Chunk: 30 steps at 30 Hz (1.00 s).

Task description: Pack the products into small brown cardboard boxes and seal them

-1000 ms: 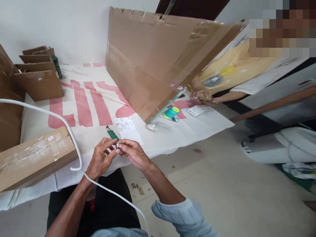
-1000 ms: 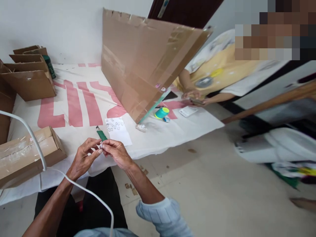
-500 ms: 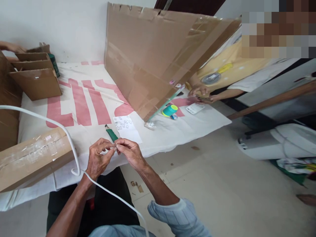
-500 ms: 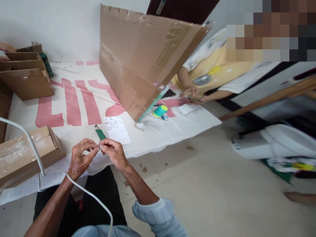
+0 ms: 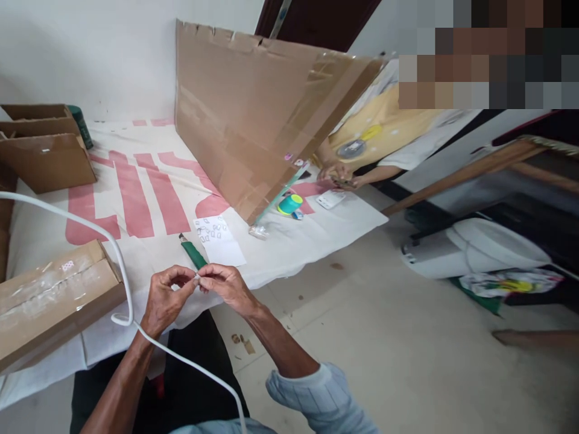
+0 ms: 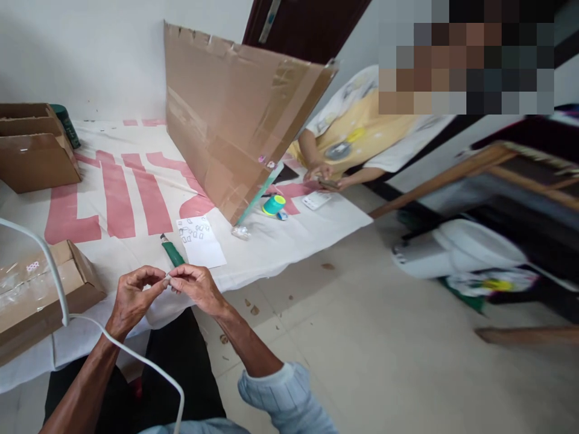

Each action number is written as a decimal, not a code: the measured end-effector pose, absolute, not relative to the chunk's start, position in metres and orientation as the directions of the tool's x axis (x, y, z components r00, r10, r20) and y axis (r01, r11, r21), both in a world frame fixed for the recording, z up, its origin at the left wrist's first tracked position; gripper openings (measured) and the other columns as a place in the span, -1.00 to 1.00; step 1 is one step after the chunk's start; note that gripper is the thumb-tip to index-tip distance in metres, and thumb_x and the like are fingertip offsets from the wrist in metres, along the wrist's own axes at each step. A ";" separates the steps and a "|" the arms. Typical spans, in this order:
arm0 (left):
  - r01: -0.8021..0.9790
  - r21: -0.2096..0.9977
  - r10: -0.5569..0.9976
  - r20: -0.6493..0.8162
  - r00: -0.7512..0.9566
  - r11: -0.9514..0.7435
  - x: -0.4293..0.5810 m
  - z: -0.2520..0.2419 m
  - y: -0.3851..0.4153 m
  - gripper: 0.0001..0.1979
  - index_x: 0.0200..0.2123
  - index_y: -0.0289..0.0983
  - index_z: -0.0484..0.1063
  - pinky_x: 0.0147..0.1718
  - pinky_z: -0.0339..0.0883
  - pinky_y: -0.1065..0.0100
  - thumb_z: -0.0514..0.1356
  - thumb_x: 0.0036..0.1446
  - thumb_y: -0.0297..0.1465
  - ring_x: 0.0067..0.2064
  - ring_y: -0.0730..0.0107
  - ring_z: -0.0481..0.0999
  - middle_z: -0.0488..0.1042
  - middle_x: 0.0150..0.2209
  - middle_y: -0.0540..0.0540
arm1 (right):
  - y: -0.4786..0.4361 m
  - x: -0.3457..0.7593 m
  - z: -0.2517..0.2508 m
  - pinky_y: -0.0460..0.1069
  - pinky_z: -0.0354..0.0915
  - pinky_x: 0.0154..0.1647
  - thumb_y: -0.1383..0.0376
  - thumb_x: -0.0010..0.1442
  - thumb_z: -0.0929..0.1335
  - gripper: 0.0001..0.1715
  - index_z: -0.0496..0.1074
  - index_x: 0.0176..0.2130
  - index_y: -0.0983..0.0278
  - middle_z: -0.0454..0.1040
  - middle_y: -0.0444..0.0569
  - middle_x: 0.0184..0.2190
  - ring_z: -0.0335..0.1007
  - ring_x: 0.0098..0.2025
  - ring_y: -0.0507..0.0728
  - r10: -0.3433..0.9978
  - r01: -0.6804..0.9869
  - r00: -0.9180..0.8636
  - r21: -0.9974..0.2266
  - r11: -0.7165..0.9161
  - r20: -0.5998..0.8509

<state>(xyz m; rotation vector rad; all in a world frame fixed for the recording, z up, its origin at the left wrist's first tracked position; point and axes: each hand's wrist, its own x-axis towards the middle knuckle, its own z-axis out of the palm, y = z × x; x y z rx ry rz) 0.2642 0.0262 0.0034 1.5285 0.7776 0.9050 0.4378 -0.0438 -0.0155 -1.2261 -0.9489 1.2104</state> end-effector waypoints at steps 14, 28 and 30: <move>0.079 0.968 0.792 0.146 0.593 -0.237 0.268 -0.004 0.026 -0.86 -0.39 -0.26 0.68 -0.37 0.43 0.45 0.31 0.17 -0.40 -0.42 0.41 0.59 0.66 -0.45 -0.07 | -0.050 0.448 -0.030 0.04 0.39 -0.19 0.00 0.10 0.60 -0.62 0.59 -0.32 0.24 0.52 -0.13 -0.44 0.42 -0.37 0.07 0.985 -0.156 0.083 -0.979 -0.134 -0.148; 0.118 0.972 0.836 0.108 0.538 -0.202 0.265 -0.021 0.025 -0.87 -0.41 -0.25 0.66 -0.38 0.46 0.41 0.37 0.11 -0.31 -0.43 0.37 0.57 0.63 -0.48 -0.06 | 0.004 0.554 -0.059 0.06 0.42 -0.14 0.29 0.29 0.34 -0.82 0.51 -0.36 0.18 0.61 -0.01 -0.30 0.52 -0.22 0.18 0.825 0.699 0.324 -0.705 0.121 0.463; 0.126 0.970 0.828 0.107 0.550 -0.209 0.262 -0.023 0.023 -0.87 -0.41 -0.24 0.65 -0.38 0.46 0.40 0.35 0.11 -0.32 -0.43 0.37 0.57 0.62 -0.48 -0.05 | 0.015 0.573 -0.070 0.06 0.41 -0.14 0.36 0.29 0.31 -0.79 0.50 -0.36 0.18 0.60 0.00 -0.31 0.53 -0.23 0.19 0.833 0.807 0.229 -0.577 0.127 0.503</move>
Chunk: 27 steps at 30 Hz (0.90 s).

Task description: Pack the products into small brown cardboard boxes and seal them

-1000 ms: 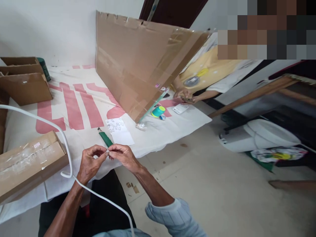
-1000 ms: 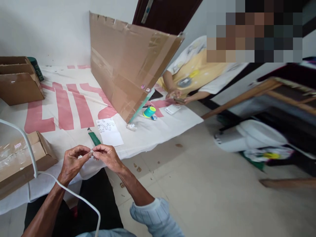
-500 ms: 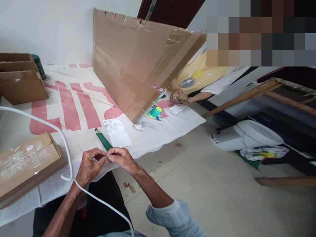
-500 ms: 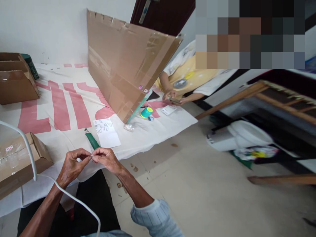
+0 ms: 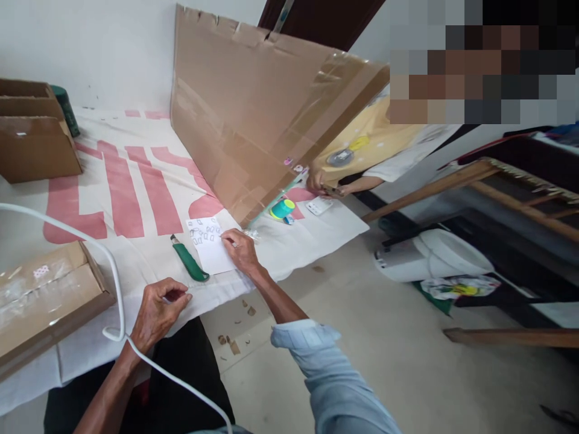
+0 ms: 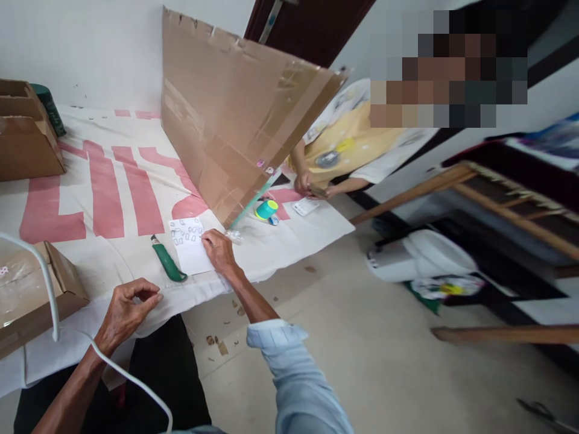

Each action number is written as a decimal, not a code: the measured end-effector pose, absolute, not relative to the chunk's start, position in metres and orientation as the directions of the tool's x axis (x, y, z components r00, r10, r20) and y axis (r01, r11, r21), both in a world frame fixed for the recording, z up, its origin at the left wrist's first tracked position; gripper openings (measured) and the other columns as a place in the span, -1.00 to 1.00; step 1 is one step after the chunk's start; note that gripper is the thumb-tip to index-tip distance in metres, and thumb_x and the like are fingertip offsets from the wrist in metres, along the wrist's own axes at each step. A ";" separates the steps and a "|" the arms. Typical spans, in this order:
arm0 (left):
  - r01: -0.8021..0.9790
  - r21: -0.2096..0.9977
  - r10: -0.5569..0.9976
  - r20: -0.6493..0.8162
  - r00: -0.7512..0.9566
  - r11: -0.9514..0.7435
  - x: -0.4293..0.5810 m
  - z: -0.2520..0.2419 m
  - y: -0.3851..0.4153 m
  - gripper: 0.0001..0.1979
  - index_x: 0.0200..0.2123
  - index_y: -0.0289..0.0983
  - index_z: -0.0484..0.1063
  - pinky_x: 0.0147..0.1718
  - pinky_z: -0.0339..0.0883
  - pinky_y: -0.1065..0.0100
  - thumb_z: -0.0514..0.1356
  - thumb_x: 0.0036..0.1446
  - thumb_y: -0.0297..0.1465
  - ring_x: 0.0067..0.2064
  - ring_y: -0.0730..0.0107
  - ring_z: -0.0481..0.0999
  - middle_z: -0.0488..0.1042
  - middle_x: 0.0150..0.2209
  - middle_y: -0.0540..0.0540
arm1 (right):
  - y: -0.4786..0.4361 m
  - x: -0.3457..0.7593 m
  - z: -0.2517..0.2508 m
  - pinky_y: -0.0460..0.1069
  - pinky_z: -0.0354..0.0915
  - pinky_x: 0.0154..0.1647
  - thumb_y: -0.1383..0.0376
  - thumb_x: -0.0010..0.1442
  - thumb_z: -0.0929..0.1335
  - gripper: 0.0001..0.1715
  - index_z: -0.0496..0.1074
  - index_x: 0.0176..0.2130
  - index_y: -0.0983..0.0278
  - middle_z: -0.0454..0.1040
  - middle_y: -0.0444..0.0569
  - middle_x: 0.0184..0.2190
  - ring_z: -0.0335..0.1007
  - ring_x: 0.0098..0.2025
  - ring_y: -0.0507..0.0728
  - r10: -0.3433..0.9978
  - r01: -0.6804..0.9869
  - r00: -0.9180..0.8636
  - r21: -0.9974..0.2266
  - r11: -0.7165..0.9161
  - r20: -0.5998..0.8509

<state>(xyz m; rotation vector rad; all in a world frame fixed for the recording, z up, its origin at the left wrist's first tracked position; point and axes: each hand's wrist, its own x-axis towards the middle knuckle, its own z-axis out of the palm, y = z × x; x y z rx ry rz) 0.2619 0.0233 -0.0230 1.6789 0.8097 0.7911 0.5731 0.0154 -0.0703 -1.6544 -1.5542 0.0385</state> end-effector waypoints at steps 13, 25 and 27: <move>0.117 0.973 0.831 0.104 0.546 -0.199 0.257 -0.032 0.024 -0.91 -0.38 -0.25 0.66 -0.36 0.48 0.39 0.35 0.09 -0.35 -0.42 0.36 0.59 0.63 -0.45 -0.06 | 0.024 0.591 -0.093 0.11 0.37 -0.04 0.42 0.35 0.30 -0.72 0.52 -0.34 0.18 0.57 0.06 -0.28 0.45 -0.16 0.23 0.896 0.903 0.080 -0.413 0.120 0.436; 0.105 0.984 0.814 0.056 0.578 -0.142 0.261 -0.046 0.023 -0.93 -0.35 -0.25 0.65 -0.34 0.47 0.41 0.34 0.14 -0.40 -0.38 0.36 0.60 0.62 -0.42 -0.06 | 0.012 0.597 -0.090 0.18 0.40 0.13 0.21 0.41 0.33 -0.71 0.66 -0.22 0.17 0.62 0.07 -0.08 0.51 -0.02 0.24 0.934 0.754 0.173 -0.653 0.078 0.312; 0.104 0.983 0.807 0.060 0.587 -0.149 0.260 -0.049 0.024 -0.93 -0.34 -0.24 0.65 -0.33 0.48 0.40 0.33 0.16 -0.40 -0.36 0.36 0.60 0.63 -0.40 -0.05 | 0.015 0.600 -0.091 0.15 0.40 0.11 0.19 0.40 0.34 -0.70 0.65 -0.26 0.18 0.61 0.05 -0.10 0.52 -0.03 0.22 0.932 0.697 0.214 -0.714 0.065 0.294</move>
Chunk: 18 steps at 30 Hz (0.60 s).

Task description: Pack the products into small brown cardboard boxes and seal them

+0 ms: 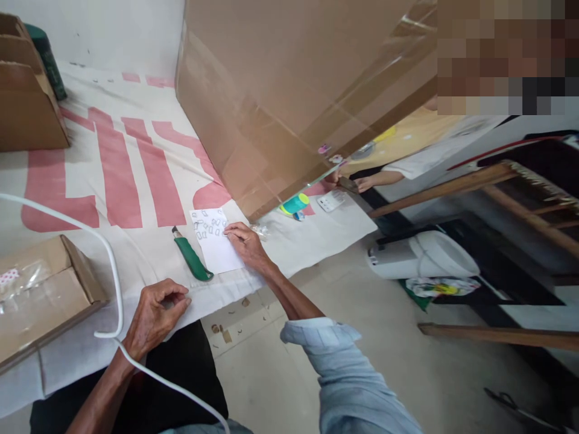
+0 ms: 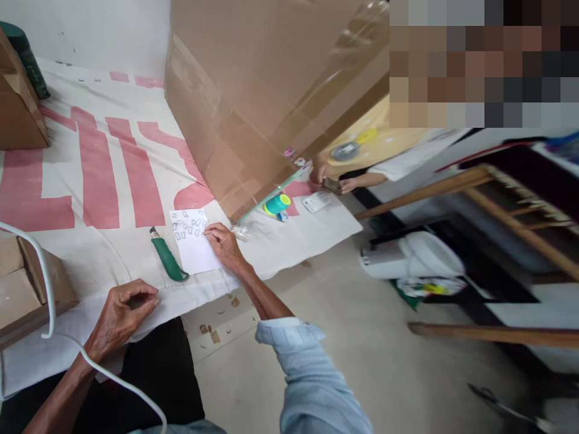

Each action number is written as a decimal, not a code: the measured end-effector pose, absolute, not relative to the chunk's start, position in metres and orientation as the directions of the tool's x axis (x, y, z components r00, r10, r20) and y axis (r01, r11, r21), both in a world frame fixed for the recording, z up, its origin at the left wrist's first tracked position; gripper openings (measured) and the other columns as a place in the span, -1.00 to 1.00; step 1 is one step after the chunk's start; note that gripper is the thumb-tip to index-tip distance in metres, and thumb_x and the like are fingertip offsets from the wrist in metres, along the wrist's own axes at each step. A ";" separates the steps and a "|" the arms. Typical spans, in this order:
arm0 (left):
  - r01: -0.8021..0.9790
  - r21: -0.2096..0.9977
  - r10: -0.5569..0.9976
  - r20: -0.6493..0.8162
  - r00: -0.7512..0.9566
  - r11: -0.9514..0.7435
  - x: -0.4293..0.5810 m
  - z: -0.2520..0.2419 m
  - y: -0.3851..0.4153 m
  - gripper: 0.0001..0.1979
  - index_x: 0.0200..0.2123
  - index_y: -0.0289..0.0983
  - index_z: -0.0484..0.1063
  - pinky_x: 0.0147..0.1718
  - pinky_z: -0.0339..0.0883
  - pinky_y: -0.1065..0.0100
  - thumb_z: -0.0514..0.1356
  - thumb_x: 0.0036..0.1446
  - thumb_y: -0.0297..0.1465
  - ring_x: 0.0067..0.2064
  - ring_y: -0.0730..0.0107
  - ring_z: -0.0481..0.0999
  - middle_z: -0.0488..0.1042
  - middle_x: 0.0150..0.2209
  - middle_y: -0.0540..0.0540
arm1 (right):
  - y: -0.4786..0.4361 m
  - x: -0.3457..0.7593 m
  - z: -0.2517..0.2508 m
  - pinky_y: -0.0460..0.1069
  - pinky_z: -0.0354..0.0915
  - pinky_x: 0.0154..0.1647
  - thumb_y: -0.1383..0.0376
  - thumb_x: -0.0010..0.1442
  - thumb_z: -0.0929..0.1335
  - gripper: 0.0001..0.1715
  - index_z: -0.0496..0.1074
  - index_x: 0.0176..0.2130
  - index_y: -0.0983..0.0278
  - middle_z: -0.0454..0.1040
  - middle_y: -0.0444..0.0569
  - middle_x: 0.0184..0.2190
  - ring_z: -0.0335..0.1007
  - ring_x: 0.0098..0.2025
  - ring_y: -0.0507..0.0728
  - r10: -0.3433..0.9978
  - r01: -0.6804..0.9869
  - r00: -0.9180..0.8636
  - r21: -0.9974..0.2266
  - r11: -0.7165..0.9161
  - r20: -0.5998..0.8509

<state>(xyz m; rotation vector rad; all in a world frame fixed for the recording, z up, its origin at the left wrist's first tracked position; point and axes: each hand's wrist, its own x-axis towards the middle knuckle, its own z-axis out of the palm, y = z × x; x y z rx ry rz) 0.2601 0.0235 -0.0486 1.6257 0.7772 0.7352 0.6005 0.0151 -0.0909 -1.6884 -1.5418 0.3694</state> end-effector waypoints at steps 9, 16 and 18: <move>0.111 0.979 0.798 0.073 0.598 -0.172 0.260 -0.048 0.026 -0.89 -0.33 -0.24 0.65 -0.34 0.47 0.39 0.31 0.20 -0.38 -0.38 0.35 0.60 0.63 -0.40 -0.07 | 0.026 0.607 -0.086 0.03 0.33 -0.21 0.08 0.31 0.41 -0.63 0.56 -0.44 0.22 0.50 -0.03 -0.29 0.40 -0.24 0.13 0.946 0.605 0.272 -0.796 -0.024 0.178; 0.115 0.976 0.797 0.081 0.598 -0.186 0.260 -0.046 0.026 -0.86 -0.34 -0.24 0.66 -0.34 0.45 0.39 0.29 0.24 -0.36 -0.38 0.34 0.58 0.63 -0.40 -0.08 | 0.016 0.601 -0.085 0.08 0.37 -0.02 0.03 0.36 0.38 -0.59 0.59 -0.40 0.20 0.53 0.00 -0.20 0.44 -0.12 0.18 0.938 0.614 0.268 -0.789 0.009 0.219; 0.114 0.978 0.796 0.074 0.600 -0.177 0.260 -0.046 0.026 -0.85 -0.33 -0.24 0.66 -0.35 0.44 0.39 0.29 0.24 -0.36 -0.37 0.34 0.58 0.63 -0.40 -0.09 | 0.014 0.600 -0.086 0.09 0.37 0.03 0.01 0.35 0.39 -0.61 0.60 -0.37 0.19 0.54 0.00 -0.19 0.44 -0.09 0.19 0.931 0.610 0.289 -0.792 0.002 0.224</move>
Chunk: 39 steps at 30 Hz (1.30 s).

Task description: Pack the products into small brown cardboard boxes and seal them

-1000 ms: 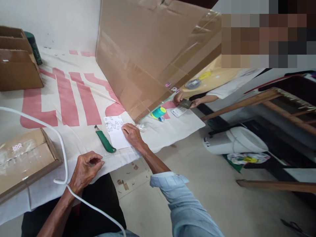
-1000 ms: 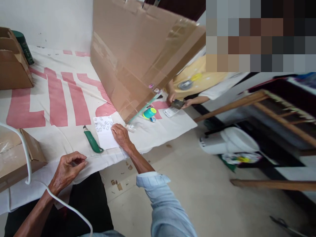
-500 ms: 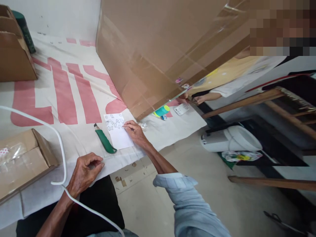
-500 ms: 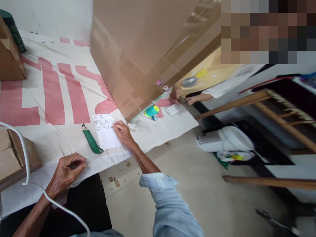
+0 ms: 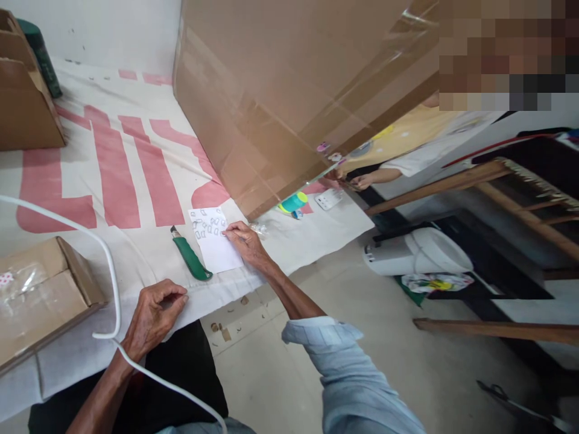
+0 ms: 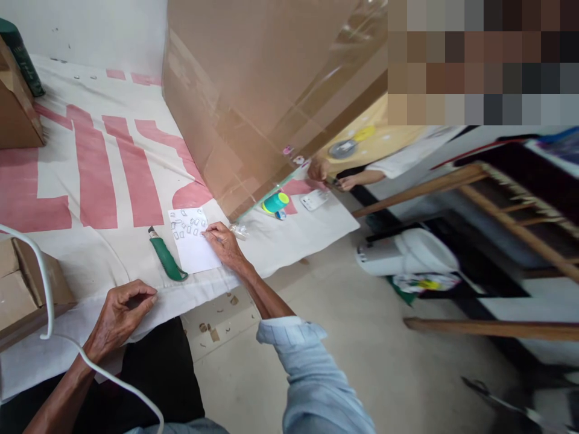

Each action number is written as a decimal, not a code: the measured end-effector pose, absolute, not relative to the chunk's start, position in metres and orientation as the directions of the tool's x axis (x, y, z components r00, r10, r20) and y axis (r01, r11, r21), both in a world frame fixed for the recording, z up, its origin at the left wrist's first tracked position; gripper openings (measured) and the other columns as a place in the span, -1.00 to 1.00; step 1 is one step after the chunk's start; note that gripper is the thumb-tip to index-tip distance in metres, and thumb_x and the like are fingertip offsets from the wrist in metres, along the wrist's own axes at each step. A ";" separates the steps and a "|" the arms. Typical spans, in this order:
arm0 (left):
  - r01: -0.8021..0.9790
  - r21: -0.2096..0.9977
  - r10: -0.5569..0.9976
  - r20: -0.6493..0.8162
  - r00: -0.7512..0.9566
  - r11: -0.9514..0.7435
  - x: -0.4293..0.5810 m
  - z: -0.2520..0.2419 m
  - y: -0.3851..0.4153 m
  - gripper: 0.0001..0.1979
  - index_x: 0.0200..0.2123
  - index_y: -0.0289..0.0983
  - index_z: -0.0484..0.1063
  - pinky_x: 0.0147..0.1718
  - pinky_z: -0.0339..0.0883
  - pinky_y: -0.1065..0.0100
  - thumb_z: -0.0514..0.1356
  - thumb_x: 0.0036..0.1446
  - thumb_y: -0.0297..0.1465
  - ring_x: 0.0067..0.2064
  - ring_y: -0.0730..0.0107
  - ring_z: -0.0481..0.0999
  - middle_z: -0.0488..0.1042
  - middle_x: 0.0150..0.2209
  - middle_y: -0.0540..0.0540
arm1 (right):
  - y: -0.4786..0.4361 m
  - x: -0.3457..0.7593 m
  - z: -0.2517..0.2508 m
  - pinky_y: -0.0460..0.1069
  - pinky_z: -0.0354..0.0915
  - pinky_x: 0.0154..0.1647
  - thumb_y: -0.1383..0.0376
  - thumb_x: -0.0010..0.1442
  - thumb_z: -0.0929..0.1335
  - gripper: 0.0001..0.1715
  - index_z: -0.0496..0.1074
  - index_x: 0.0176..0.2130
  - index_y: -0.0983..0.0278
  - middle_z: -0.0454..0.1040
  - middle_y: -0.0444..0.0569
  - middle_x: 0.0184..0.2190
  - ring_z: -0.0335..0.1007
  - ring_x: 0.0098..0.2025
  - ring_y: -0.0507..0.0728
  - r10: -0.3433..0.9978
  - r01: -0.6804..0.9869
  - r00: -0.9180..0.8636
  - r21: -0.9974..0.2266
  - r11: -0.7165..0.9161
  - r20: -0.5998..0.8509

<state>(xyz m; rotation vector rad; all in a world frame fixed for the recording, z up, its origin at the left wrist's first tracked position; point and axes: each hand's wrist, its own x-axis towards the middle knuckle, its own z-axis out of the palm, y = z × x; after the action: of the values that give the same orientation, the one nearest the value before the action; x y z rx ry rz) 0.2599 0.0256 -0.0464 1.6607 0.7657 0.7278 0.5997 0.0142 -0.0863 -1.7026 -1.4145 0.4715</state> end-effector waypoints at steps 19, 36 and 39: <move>0.118 0.976 0.797 0.077 0.599 -0.183 0.260 -0.048 0.025 -0.84 -0.33 -0.23 0.65 -0.36 0.41 0.42 0.27 0.26 -0.36 -0.35 0.35 0.60 0.63 -0.39 -0.07 | 0.028 0.608 -0.097 0.06 0.41 -0.18 0.06 0.06 0.52 -0.75 0.69 -0.38 0.19 0.57 -0.03 -0.27 0.47 -0.22 0.16 0.914 0.517 0.374 -0.853 -0.064 0.158; 0.148 0.951 0.810 0.145 0.569 -0.273 0.253 -0.041 0.022 -0.86 -0.34 -0.23 0.65 -0.30 0.47 0.39 0.27 0.22 -0.39 -0.33 0.32 0.65 0.67 -0.36 -0.08 | 0.029 0.606 -0.106 0.07 0.37 -0.05 0.27 0.15 0.39 -0.86 0.51 -0.23 0.22 0.46 -0.03 -0.20 0.38 -0.18 0.14 0.930 0.735 0.229 -0.678 0.029 0.288; 0.127 0.932 0.809 0.220 0.545 -0.339 0.244 -0.030 0.015 -0.87 -0.33 -0.24 0.63 -0.29 0.48 0.39 0.27 0.24 -0.40 -0.32 0.32 0.66 0.67 -0.37 -0.08 | 0.026 0.600 -0.110 0.10 0.37 0.00 0.28 0.18 0.36 -0.87 0.46 -0.21 0.21 0.46 0.00 -0.17 0.39 -0.15 0.17 0.910 0.757 0.239 -0.652 0.044 0.339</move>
<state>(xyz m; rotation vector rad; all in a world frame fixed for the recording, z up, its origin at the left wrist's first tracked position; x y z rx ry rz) 0.2444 0.0153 -0.0299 1.7977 0.7752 0.8689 0.6005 0.0262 -0.1097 -1.7402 -1.5482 0.2503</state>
